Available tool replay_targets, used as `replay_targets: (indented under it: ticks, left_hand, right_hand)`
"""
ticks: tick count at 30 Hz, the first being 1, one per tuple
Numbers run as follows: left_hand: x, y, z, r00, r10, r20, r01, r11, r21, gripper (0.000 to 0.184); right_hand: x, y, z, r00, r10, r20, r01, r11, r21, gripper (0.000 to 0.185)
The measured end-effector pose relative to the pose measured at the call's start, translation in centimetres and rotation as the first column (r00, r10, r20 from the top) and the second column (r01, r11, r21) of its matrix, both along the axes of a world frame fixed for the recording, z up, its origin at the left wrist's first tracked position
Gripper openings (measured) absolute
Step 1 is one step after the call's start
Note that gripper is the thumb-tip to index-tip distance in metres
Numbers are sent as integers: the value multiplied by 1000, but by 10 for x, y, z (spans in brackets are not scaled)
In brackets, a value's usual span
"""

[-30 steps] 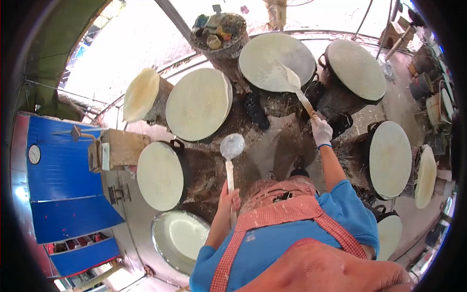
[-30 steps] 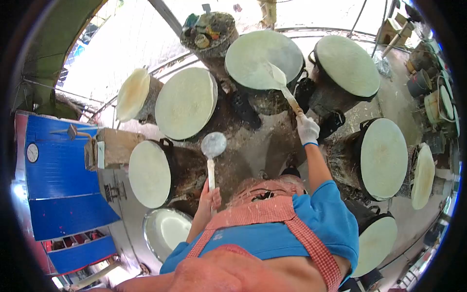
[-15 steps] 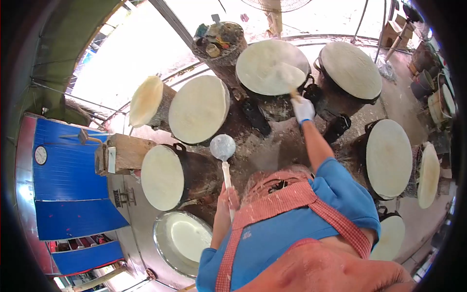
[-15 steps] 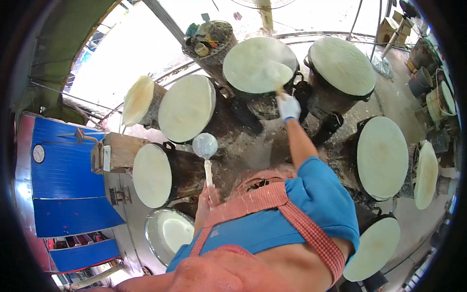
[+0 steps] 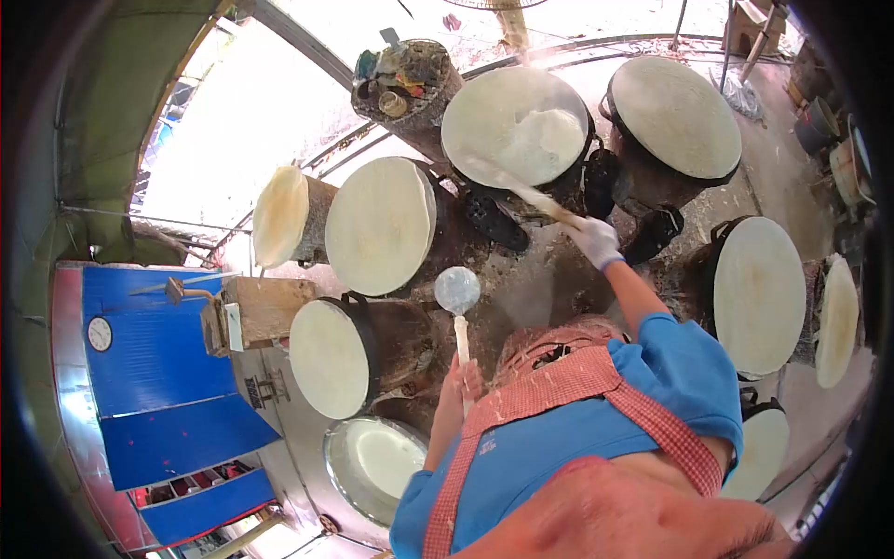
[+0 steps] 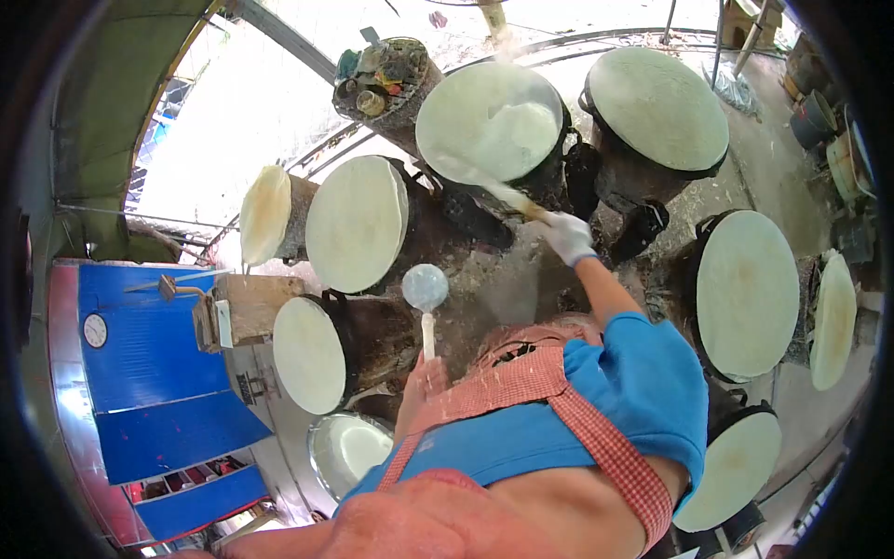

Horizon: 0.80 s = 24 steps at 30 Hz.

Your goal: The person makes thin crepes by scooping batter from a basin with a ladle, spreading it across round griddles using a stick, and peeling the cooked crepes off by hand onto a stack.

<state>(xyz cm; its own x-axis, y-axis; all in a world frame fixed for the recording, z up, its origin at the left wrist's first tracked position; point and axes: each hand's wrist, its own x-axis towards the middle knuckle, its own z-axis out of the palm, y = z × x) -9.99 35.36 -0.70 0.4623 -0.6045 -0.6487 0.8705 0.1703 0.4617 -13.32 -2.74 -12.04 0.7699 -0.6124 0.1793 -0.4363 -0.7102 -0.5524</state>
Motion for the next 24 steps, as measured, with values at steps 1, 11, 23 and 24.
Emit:
replay_targets:
  ticks: [1, 11, 23, 24]
  left_hand:
    - [1, 7, -3, 1000, -8, 13, 8, 1000, 8, 34]
    - [34, -42, -45, 978, -7, -210, 36, 991, 131, 13]
    - [16, -49, -45, 958, 107, -266, -90, 993, 78, 22]
    - [16, -49, -41, 976, 79, -203, -42, 983, 179, 18]
  right_hand:
    - [-13, -12, -18, 993, -115, -15, 114, 993, -39, 22]
    - [-12, -39, 15, 970, -57, -236, 76, 994, 74, 29]
    - [93, -148, -28, 787, -448, 423, -124, 558, 821, 28]
    - [92, -117, -26, 812, -438, 387, -110, 536, 837, 27]
